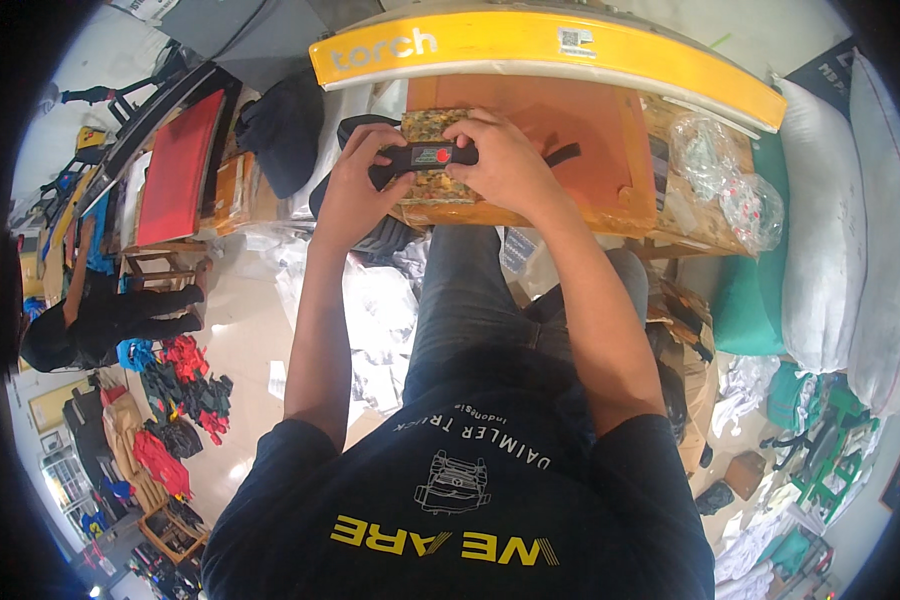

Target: The person operates a heat press to apply small logos and decorative patches to different sides of several black caps, positioning each cap on the press and lowering the lever.

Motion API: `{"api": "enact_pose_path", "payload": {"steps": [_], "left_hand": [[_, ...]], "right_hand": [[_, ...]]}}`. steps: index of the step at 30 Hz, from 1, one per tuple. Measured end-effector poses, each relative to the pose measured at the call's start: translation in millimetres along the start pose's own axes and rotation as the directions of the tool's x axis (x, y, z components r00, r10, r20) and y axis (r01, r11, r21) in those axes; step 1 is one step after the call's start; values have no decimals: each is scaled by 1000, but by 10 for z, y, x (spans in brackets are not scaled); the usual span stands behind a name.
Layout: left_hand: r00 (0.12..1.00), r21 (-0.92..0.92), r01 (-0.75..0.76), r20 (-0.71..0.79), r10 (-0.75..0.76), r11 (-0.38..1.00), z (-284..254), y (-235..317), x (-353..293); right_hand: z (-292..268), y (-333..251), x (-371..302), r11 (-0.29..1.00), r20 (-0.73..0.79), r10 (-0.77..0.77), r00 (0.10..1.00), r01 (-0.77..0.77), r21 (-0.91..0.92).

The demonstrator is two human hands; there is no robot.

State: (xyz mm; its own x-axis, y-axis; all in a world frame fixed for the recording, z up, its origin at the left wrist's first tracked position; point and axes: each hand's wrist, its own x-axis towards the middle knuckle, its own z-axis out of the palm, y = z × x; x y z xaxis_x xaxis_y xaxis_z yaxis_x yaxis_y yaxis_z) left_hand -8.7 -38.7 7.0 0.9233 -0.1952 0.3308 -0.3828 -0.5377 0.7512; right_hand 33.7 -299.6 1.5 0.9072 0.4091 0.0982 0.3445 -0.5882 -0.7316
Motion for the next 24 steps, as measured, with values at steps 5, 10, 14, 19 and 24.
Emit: {"api": "enact_pose_path", "payload": {"steps": [5,10,14,19,24], "left_hand": [[997,64,-27,-66,31,998,-28,-148,-128],[996,12,3,-90,-1,1000,-24,-264,-211],[993,19,-35,-109,37,999,4,-294,-205],[991,12,-55,-125,56,998,10,-290,-208],[984,79,-100,-143,110,992,40,-311,-232]], "right_hand": [[3,-6,-14,1000,6,9,1000,-9,-14],[-9,27,-44,1000,-10,-23,1000,23,4],[23,26,-112,997,-58,-79,995,78,-23],[-316,-641,-494,931,32,-150,988,152,-331],[-1622,-1883,-855,921,485,-298,822,382,-82]]}}
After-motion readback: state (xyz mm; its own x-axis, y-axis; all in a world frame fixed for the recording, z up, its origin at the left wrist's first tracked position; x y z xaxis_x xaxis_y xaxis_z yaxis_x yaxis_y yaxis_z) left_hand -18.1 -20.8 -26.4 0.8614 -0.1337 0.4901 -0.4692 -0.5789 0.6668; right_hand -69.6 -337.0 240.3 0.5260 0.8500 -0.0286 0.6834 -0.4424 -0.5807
